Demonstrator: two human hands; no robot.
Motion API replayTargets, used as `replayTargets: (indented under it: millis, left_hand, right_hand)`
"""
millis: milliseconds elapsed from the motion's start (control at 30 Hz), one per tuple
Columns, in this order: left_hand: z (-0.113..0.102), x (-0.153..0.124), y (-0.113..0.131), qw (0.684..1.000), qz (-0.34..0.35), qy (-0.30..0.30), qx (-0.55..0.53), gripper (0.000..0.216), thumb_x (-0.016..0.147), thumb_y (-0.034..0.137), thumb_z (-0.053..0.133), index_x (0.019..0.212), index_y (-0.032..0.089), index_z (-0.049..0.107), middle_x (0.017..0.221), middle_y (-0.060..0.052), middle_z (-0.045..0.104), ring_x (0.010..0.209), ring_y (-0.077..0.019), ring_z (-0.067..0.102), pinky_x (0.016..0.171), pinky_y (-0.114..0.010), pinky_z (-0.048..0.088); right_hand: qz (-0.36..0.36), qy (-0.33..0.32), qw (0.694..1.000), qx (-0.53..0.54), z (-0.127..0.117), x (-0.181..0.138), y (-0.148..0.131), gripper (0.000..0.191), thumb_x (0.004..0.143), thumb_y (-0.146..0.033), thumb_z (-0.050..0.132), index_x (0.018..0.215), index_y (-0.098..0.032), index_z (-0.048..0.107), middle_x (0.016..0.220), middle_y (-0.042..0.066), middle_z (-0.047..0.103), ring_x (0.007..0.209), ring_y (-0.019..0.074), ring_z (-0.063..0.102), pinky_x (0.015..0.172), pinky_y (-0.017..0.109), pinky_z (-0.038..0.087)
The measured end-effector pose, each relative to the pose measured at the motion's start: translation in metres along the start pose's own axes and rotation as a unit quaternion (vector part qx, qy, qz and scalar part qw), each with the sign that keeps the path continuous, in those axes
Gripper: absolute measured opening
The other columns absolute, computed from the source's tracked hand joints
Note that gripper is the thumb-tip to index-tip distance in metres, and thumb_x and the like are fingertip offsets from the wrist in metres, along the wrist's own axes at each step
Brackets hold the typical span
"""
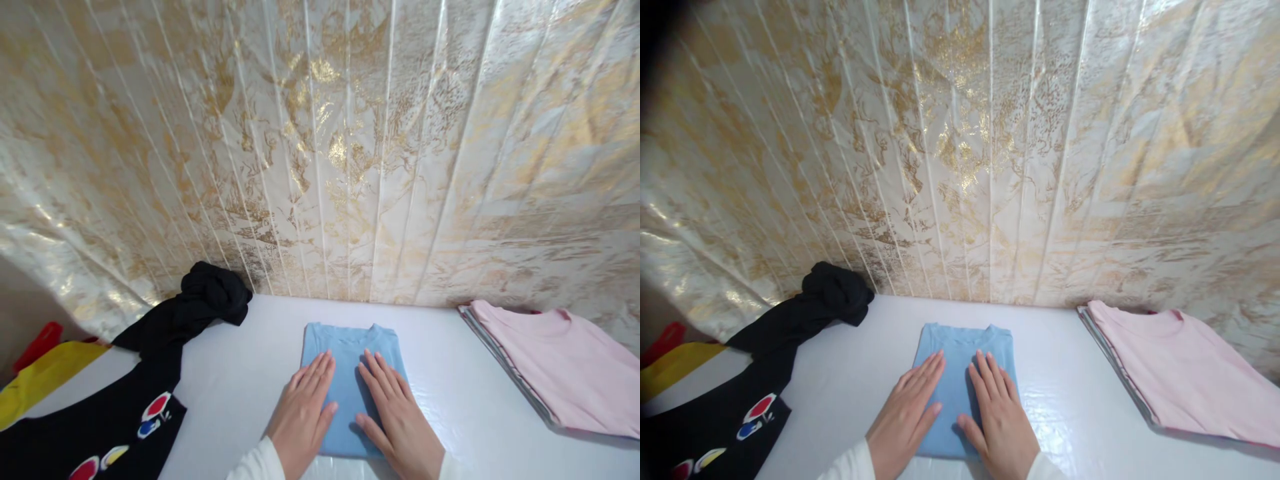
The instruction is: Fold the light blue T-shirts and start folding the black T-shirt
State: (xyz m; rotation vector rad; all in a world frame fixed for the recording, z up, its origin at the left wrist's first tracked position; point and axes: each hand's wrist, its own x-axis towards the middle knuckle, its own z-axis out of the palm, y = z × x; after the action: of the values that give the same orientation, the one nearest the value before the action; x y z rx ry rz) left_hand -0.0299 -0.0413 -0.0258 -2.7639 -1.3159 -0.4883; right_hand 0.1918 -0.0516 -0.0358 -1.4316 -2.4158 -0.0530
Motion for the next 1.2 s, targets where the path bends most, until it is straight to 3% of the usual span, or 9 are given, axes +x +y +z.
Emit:
replayTargets:
  millis: [167, 300, 400, 500, 600, 700, 800, 967, 1200]
  left_hand:
    - [-0.023, -0.029, -0.010, 0.999, 0.021, 0.019, -0.031, 0.051, 0.096, 0.017, 0.035, 0.145, 0.020, 0.023, 0.149, -0.008, 0.033, 0.136, -0.0193, 0.031, 0.104, -0.035, 0.040]
    - [-0.034, -0.049, -0.019, 0.995, 0.026, 0.036, -0.093, 0.039, 0.086, 0.012, 0.044, 0.124, 0.020, 0.047, 0.131, -0.009, 0.052, 0.118, -0.0193, 0.051, 0.094, -0.028, 0.047]
    - [-0.035, -0.052, -0.019, 0.991, 0.017, 0.036, -0.130, 0.034, 0.080, 0.013, 0.049, 0.113, 0.023, 0.053, 0.116, -0.007, 0.058, 0.105, -0.0202, 0.057, 0.086, -0.027, 0.051]
    - [-0.031, -0.047, -0.017, 0.992, 0.044, 0.018, -0.115, 0.040, 0.079, 0.018, 0.056, 0.117, 0.025, 0.053, 0.122, -0.007, 0.056, 0.109, -0.0237, 0.054, 0.091, -0.034, 0.049]
    - [-0.029, -0.037, -0.017, 0.994, 0.047, -0.002, -0.097, 0.043, 0.078, 0.013, 0.052, 0.120, 0.025, 0.053, 0.130, -0.006, 0.053, 0.116, -0.0234, 0.050, 0.097, -0.036, 0.046]
    - [-0.030, -0.029, -0.017, 0.994, 0.044, -0.005, -0.096, 0.047, 0.076, 0.003, 0.043, 0.118, 0.022, 0.054, 0.130, -0.006, 0.053, 0.119, -0.0206, 0.048, 0.099, -0.036, 0.043]
    - [-0.029, -0.026, -0.018, 0.994, 0.047, -0.001, -0.102, 0.056, 0.071, -0.002, 0.037, 0.119, 0.021, 0.053, 0.131, -0.005, 0.054, 0.122, -0.0195, 0.047, 0.102, -0.039, 0.040]
    - [-0.026, -0.028, -0.022, 0.996, 0.011, 0.018, -0.090, 0.057, 0.070, -0.001, 0.039, 0.122, 0.020, 0.051, 0.139, -0.007, 0.045, 0.127, -0.0211, 0.041, 0.103, -0.038, 0.040]
    - [-0.032, -0.022, -0.016, 0.985, 0.033, 0.037, -0.166, 0.028, 0.081, 0.002, 0.043, 0.098, 0.020, 0.055, 0.107, -0.005, 0.059, 0.108, -0.0200, 0.051, 0.092, -0.034, 0.044]
  right_hand:
    - [-0.058, 0.023, 0.996, 0.061, -0.017, -0.022, 0.007, 0.056, 0.091, -0.030, 0.045, 0.143, -0.015, 0.033, 0.149, 0.012, 0.031, 0.137, 0.0243, 0.027, 0.105, 0.040, 0.039]
    - [-0.125, -0.005, 0.989, 0.082, -0.020, -0.035, 0.013, 0.043, 0.088, -0.021, 0.050, 0.132, -0.021, 0.051, 0.141, 0.006, 0.046, 0.132, 0.0207, 0.038, 0.102, 0.031, 0.042]
    - [-0.158, -0.003, 0.986, 0.053, -0.016, -0.037, 0.016, 0.044, 0.089, -0.031, 0.052, 0.133, -0.025, 0.050, 0.139, 0.003, 0.047, 0.131, 0.0203, 0.040, 0.100, 0.029, 0.043]
    - [-0.178, 0.033, 0.983, -0.038, -0.004, -0.038, 0.018, 0.061, 0.089, -0.044, 0.052, 0.143, -0.024, 0.034, 0.141, 0.005, 0.045, 0.128, 0.0215, 0.044, 0.097, 0.029, 0.045]
    - [-0.159, 0.067, 0.977, -0.126, 0.012, -0.043, 0.020, 0.065, 0.089, -0.045, 0.049, 0.146, -0.023, 0.026, 0.142, 0.006, 0.043, 0.126, 0.0230, 0.047, 0.094, 0.031, 0.046]
    - [-0.144, 0.072, 0.977, -0.139, 0.017, -0.045, 0.021, 0.072, 0.087, -0.053, 0.048, 0.147, -0.020, 0.025, 0.142, 0.008, 0.043, 0.126, 0.0255, 0.046, 0.091, 0.034, 0.047]
    - [-0.124, 0.051, 0.983, -0.123, 0.007, -0.043, 0.021, 0.072, 0.085, -0.056, 0.049, 0.144, -0.019, 0.032, 0.142, 0.009, 0.042, 0.125, 0.0267, 0.047, 0.090, 0.035, 0.049]
    - [-0.099, 0.023, 0.994, -0.045, -0.013, -0.038, 0.025, 0.053, 0.087, -0.035, 0.053, 0.137, -0.022, 0.044, 0.142, 0.005, 0.044, 0.128, 0.0222, 0.045, 0.095, 0.032, 0.048]
    - [-0.131, 0.071, 0.989, -0.012, -0.018, -0.036, 0.031, 0.044, 0.085, -0.028, 0.056, 0.129, -0.024, 0.052, 0.132, 0.003, 0.056, 0.118, 0.0196, 0.055, 0.091, 0.026, 0.052]
